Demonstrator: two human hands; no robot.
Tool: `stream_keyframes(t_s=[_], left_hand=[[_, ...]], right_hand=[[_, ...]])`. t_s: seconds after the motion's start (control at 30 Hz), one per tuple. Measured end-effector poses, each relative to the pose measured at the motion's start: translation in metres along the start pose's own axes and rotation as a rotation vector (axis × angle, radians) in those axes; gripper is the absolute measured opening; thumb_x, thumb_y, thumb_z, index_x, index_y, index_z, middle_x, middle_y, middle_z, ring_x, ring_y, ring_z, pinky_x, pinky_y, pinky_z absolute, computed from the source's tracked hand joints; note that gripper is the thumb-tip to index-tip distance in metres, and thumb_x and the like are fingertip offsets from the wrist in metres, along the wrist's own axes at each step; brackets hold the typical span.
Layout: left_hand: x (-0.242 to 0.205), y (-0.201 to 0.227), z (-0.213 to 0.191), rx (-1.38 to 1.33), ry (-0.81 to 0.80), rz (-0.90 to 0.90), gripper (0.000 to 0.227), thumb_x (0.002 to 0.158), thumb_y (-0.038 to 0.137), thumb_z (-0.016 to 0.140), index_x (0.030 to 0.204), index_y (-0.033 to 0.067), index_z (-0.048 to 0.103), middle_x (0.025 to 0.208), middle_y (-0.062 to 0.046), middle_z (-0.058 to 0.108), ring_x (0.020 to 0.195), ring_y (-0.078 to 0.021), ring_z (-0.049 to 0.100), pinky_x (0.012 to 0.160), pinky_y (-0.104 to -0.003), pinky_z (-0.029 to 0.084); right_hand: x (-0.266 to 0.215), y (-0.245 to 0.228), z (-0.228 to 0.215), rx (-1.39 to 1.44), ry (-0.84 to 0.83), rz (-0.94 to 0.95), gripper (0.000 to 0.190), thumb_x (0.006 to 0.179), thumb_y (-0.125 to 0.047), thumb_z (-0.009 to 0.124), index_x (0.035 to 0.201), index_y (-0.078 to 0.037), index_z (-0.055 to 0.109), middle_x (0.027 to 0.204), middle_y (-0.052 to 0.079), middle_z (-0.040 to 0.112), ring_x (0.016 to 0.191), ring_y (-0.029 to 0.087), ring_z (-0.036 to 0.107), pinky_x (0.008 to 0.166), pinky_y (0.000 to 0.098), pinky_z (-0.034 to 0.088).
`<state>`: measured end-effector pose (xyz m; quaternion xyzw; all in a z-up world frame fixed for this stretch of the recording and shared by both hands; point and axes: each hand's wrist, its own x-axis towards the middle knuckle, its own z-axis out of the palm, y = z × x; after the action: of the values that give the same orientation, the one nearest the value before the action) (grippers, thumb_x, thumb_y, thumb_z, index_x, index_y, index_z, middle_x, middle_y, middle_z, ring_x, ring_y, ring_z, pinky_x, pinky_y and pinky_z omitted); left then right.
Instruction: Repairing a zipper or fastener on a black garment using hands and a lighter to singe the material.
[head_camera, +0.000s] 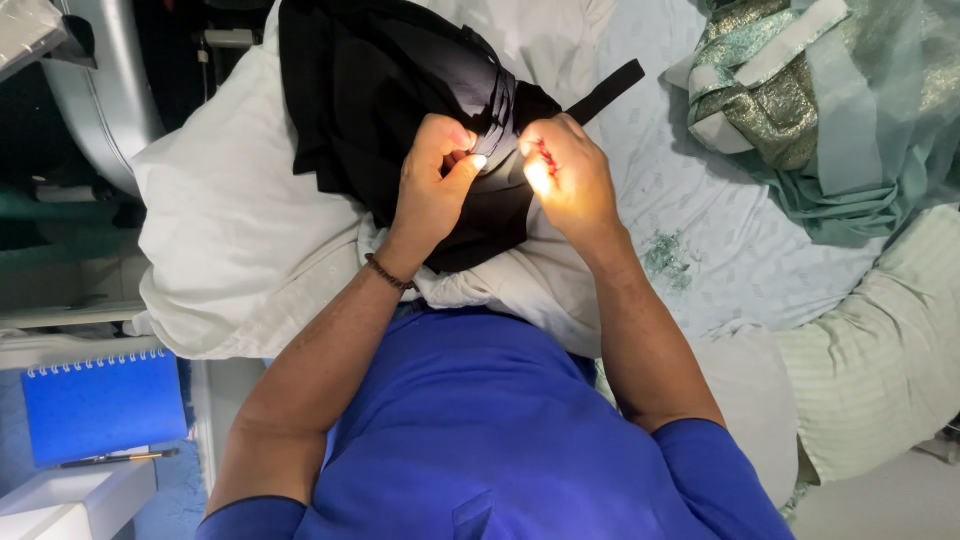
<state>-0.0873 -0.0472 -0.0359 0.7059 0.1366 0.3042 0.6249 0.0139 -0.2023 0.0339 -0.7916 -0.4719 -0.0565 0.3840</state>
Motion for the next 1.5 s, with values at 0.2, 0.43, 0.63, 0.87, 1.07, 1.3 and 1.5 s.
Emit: stream_keyframes(t_s=[0.2,0.43,0.63,0.87,1.07,1.3,1.5], left_hand=[[0.003,-0.002,-0.011,-0.125,-0.029,0.002,0.022,0.089,0.001,0.076,0.101,0.012,0.061,0.096,-0.007,0.069,0.093,-0.0214,0.067,0.091,-0.04,0.053],[0.021,0.016,-0.018,-0.193,-0.089,0.01,0.02,0.091,0.001,0.074,0.101,0.0116,0.06,0.097,-0.006,0.071,0.096,-0.0188,0.068,0.095,-0.041,0.052],[0.026,0.047,-0.016,-0.131,-0.16,-0.008,0.014,0.094,-0.001,0.069,0.099,0.0084,0.059,0.096,-0.011,0.071,0.096,-0.0229,0.069,0.094,-0.044,0.054],[0.03,0.079,-0.022,-0.131,-0.175,-0.049,0.011,0.092,0.004,0.068,0.098,0.013,0.066,0.095,-0.006,0.073,0.094,-0.0202,0.07,0.089,-0.04,0.057],[0.053,0.108,-0.021,-0.235,-0.234,0.057,0.011,0.094,0.003,0.064,0.102,0.0102,0.064,0.094,-0.006,0.066,0.093,-0.0178,0.062,0.091,-0.038,0.054],[0.041,0.046,-0.018,-0.181,-0.12,0.071,0.008,0.093,0.003,0.063,0.1,0.0076,0.063,0.094,-0.011,0.064,0.093,-0.0234,0.062,0.088,-0.039,0.051],[0.024,0.062,-0.03,-0.147,-0.219,-0.029,0.043,0.08,0.009,0.081,0.116,0.011,0.058,0.094,-0.008,0.061,0.09,-0.0204,0.062,0.083,-0.04,0.054]], right_hand=[[-0.044,0.02,-0.055,-0.02,0.019,0.232,0.006,0.1,-0.007,0.058,0.097,-0.004,0.062,0.082,0.017,0.051,0.076,0.035,0.056,0.074,0.0451,0.05],[-0.114,0.056,-0.09,-0.28,-0.085,0.534,0.014,0.101,-0.011,0.07,0.1,0.003,0.07,0.084,0.026,0.063,0.078,0.045,0.063,0.068,0.0532,0.05],[-0.019,-0.039,-0.042,0.097,0.047,0.057,0.019,0.098,-0.002,0.07,0.117,0.001,0.07,0.108,0.018,0.066,0.103,0.039,0.067,0.086,0.046,0.055],[0.026,-0.05,-0.024,0.238,0.034,-0.032,0.009,0.098,0.001,0.07,0.107,0.0,0.071,0.097,0.015,0.067,0.091,0.033,0.066,0.083,0.0433,0.056],[0.034,-0.051,-0.04,0.331,0.031,0.068,0.022,0.096,-0.004,0.073,0.118,-0.006,0.071,0.084,0.01,0.066,0.077,0.02,0.06,0.078,0.0367,0.054],[0.022,-0.029,-0.005,0.349,0.001,0.081,0.039,0.09,0.0,0.078,0.128,-0.004,0.069,0.096,0.016,0.072,0.093,0.024,0.068,0.088,0.0426,0.056],[0.034,-0.047,-0.022,0.26,-0.043,0.106,0.016,0.095,-0.004,0.074,0.11,-0.008,0.076,0.075,0.007,0.062,0.07,0.016,0.057,0.069,0.0339,0.053]])
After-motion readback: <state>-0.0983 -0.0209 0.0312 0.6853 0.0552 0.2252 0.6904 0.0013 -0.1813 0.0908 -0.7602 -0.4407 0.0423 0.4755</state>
